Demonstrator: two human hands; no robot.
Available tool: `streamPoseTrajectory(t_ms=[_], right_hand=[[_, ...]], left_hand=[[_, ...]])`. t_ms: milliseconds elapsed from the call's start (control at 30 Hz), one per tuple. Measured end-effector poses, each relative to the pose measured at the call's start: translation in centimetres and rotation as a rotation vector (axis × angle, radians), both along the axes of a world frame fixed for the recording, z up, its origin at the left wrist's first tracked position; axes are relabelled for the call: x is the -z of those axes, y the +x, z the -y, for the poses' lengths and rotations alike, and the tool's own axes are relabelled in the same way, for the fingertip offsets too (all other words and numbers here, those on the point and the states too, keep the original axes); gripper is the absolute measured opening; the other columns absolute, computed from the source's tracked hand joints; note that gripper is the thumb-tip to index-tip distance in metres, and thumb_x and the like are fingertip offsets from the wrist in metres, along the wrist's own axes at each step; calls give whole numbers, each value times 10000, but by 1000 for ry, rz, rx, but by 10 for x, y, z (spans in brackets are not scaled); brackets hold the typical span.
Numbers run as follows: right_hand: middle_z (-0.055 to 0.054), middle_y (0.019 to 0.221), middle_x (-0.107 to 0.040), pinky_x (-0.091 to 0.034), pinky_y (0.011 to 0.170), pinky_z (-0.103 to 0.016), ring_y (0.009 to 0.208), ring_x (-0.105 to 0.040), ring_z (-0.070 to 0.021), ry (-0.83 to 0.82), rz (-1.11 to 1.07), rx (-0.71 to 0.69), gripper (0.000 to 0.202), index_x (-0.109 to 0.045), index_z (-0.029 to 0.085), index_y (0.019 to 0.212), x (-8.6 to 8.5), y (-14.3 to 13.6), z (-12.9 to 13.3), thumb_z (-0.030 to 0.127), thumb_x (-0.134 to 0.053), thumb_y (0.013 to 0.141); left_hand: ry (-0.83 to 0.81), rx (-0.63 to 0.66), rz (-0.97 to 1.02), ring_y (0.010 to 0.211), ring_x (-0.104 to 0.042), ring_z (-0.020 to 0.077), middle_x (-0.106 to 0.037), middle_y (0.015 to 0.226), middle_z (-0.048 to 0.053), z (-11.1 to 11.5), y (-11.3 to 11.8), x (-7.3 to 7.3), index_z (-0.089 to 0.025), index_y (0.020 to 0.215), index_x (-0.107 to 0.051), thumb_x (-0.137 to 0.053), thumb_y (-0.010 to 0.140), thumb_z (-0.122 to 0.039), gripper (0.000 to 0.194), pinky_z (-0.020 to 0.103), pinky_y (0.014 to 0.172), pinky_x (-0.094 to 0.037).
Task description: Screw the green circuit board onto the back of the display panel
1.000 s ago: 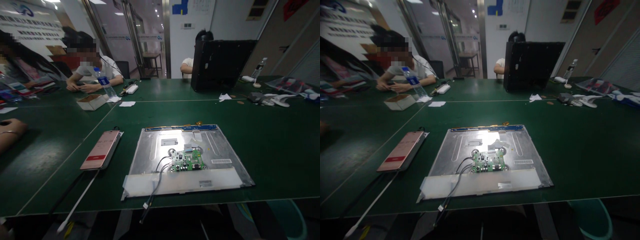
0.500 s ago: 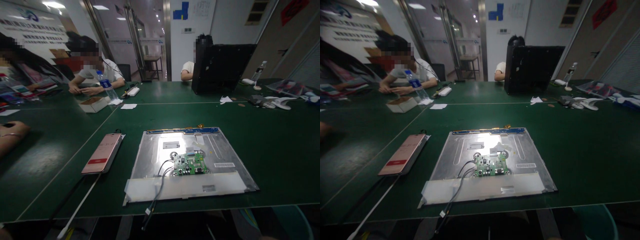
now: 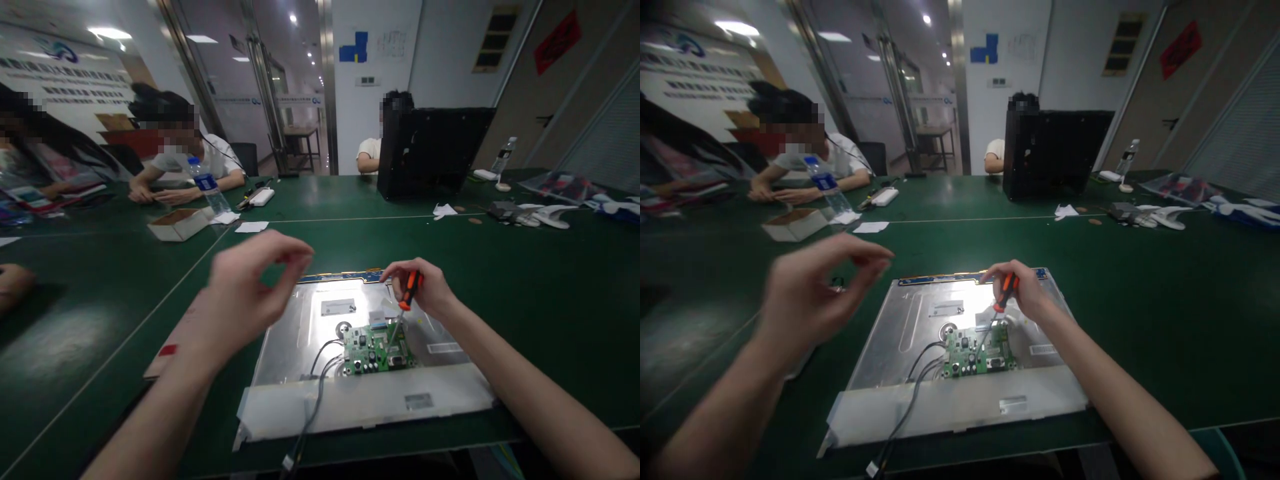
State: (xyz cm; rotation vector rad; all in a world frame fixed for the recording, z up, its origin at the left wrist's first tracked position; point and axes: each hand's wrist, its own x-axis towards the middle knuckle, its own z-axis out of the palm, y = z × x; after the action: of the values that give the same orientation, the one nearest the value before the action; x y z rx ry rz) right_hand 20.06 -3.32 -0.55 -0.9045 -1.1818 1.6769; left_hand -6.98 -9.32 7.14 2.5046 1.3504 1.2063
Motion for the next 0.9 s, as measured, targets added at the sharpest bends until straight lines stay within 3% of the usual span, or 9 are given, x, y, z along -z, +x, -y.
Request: streamPoseTrajectory(t_ms=[67,133,233,300,433,600,900], right_hand=[[-2,342,-438,-161,282,-210,277,-305,-75,-76,27,0,287,-614,144,478,13,-6,-12,349,-500,643],[19,318,-394,-91,284,-196,268,-234,-55,-141,24,-10,280,-559,154,437,20,-14,-20,345,-529,640],[42,327,-372,-122,300,-180,290,-233,-52,-195,-43,2,341,-542,165,473,25,-24,-23,437,-556,679],[43,371,-407,-157,311,-178,315,-272,-55,-214,-99,19,370,-561,167,534,28,-27,-20,505,-584,683],[45,495,-485,-220,342,-174,398,-366,-64,-209,-180,71,370,-611,176,706,39,-29,-10,521,-709,617],[63,568,-513,-257,367,-170,455,-384,-59,-137,-194,150,438,-604,190,794,51,-36,-3,384,-845,483],[40,565,-554,-218,318,-184,374,-352,-50,-39,-63,186,449,-541,178,740,57,-43,-7,564,-735,619]], left_hand=[[-164,135,-19,691,-578,147,-647,778,15,-22,19,29,-174,832,-648,-567,867,-219,99,258,638,-460],[-398,264,-36,638,-560,139,-656,733,19,-42,32,63,-157,793,-659,-570,844,-206,114,246,603,-439],[-647,276,-15,611,-543,141,-659,703,27,-58,37,103,-134,794,-684,-565,833,-182,134,242,570,-410],[-733,281,26,615,-552,148,-642,671,22,-60,33,117,-126,780,-683,-565,839,-195,149,248,580,-410],[-820,349,104,663,-592,161,-669,741,42,-54,25,125,-122,817,-679,-602,819,-201,111,258,617,-438],[-763,396,31,673,-574,162,-670,748,41,-49,23,125,-140,820,-704,-635,815,-236,118,262,642,-435],[-742,404,-48,688,-535,154,-639,738,19,-47,25,126,-162,786,-698,-615,800,-153,84,257,650,-412]])
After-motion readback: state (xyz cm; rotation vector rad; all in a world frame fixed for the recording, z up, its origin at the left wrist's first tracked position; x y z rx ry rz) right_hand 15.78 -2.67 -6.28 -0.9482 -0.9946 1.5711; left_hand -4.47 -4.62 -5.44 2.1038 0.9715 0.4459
